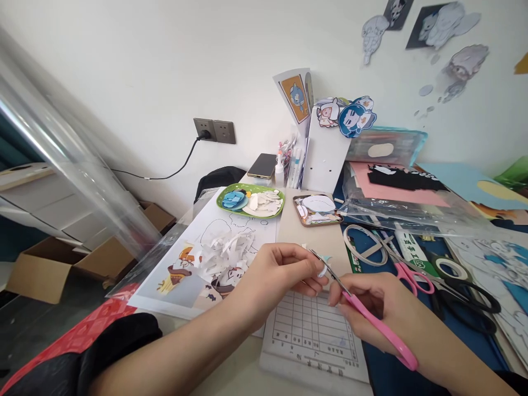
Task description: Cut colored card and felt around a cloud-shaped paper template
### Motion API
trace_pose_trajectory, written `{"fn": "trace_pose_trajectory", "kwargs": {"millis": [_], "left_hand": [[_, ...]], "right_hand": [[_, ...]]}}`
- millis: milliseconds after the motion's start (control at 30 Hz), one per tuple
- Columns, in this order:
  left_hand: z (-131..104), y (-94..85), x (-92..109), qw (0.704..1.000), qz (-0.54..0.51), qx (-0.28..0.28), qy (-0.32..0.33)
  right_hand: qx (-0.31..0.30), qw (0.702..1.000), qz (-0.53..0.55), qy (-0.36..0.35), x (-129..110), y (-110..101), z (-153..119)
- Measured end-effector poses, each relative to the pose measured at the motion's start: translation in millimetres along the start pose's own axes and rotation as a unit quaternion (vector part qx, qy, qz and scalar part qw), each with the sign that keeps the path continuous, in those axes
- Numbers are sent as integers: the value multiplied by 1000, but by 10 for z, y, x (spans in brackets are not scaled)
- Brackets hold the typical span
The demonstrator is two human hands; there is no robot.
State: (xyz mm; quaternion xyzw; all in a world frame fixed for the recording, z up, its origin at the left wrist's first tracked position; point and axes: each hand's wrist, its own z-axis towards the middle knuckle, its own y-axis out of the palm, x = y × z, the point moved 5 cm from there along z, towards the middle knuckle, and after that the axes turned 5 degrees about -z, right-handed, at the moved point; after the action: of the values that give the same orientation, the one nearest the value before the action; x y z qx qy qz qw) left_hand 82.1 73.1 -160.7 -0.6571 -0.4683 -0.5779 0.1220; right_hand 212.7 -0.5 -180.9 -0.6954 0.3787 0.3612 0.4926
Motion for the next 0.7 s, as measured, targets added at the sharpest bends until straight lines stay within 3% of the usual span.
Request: {"fn": "trace_pose_trajectory", "kwargs": {"millis": [367, 567, 700], "left_hand": [[56, -22, -48, 1000, 4, 1, -20], [75, -31, -51, 999, 21, 6, -38], [75, -40, -51, 998, 38, 2, -39]], "right_hand": [[-25, 999, 27, 28, -24, 2, 20], [-9, 998, -13, 57, -41, -25, 33], [-17, 996, 35, 74, 12, -16, 73]]}}
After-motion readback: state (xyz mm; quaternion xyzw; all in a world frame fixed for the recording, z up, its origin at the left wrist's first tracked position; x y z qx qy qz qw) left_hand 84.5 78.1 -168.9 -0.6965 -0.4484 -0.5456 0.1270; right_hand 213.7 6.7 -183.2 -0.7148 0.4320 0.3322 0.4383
